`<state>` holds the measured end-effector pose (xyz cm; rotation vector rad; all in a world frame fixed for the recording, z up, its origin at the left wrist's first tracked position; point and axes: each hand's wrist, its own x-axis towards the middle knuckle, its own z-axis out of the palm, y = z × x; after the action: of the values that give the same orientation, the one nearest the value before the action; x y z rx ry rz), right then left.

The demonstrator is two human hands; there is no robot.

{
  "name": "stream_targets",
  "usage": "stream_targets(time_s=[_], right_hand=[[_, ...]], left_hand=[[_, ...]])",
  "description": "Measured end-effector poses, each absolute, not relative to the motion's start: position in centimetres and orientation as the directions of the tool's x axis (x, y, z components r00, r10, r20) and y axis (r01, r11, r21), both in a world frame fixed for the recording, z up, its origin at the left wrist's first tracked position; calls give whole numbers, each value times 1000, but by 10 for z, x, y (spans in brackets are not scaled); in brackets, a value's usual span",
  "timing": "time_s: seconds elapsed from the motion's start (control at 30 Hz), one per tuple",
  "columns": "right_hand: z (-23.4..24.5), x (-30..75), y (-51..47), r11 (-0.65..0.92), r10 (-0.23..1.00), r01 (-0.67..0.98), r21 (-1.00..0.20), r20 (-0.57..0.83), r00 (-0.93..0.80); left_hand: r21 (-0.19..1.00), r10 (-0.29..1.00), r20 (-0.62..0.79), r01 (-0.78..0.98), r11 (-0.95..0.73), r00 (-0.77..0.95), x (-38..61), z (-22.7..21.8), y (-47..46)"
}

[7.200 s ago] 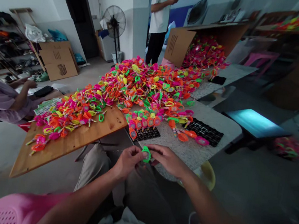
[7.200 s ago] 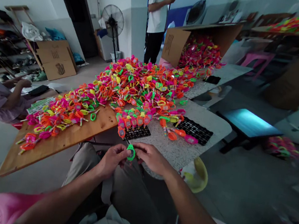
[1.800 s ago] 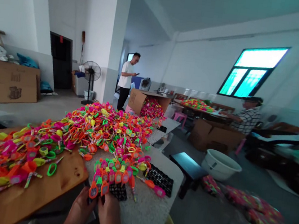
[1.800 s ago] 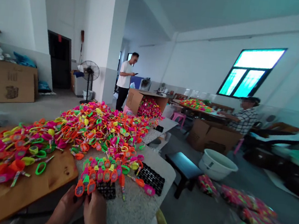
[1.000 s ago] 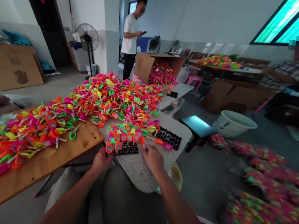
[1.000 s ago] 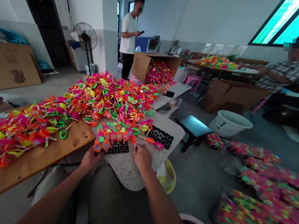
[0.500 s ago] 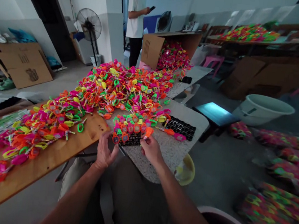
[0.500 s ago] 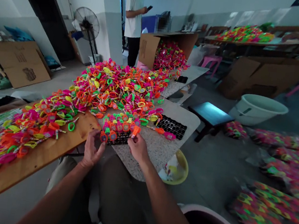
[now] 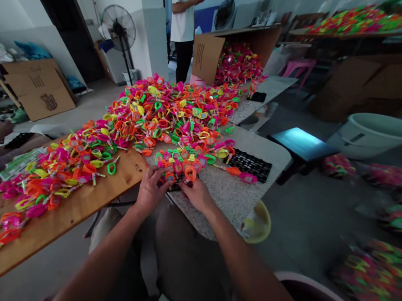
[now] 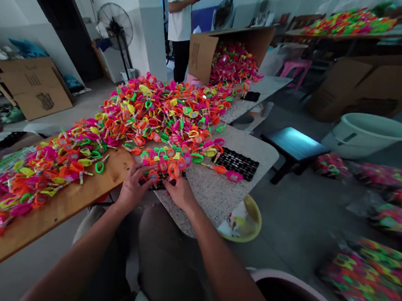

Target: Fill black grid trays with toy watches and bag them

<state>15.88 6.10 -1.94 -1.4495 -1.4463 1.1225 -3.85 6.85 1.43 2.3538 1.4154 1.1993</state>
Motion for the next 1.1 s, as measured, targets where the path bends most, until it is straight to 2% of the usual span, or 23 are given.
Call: stream_targets(time_s=[0.07, 0.17, 0.33, 0.4, 0.47, 0.53, 0.7, 0.97, 1.1], right_hand=[[-16, 162, 60, -4, 999, 381, -925, 13, 43], [-14, 163, 60, 16, 997, 367, -930, 41, 62], [-16, 153, 66, -139, 986, 209, -968, -156, -66], [-17, 149, 68, -158, 980, 191, -969, -177, -89], [-16, 146, 71, -109, 984, 254, -961, -140, -109], [-15, 143, 73, -52, 986, 384, -922, -108, -125], [-12, 139, 76, 145, 985, 662, -736, 40, -170], [-3, 147, 85, 310, 928, 745, -590, 17, -372], [-2, 144, 85, 304, 930, 801, -515, -20, -366]], left_hand=[[523, 804, 547, 656, -545, 233, -41, 14, 72], [539, 811, 531, 641, -547, 245, -43, 14, 75], [533, 804, 538, 637, -557, 253, -45, 14, 76], [538, 799, 546, 627, -564, 250, -45, 13, 76], [546, 796, 551, 613, -570, 250, -46, 12, 75], [557, 793, 554, 596, -578, 252, -46, 11, 75], [586, 788, 560, 552, -594, 255, -47, 10, 72], [651, 800, 560, 483, -585, 215, -47, 1, 71], [652, 797, 562, 474, -592, 222, -46, 1, 71]])
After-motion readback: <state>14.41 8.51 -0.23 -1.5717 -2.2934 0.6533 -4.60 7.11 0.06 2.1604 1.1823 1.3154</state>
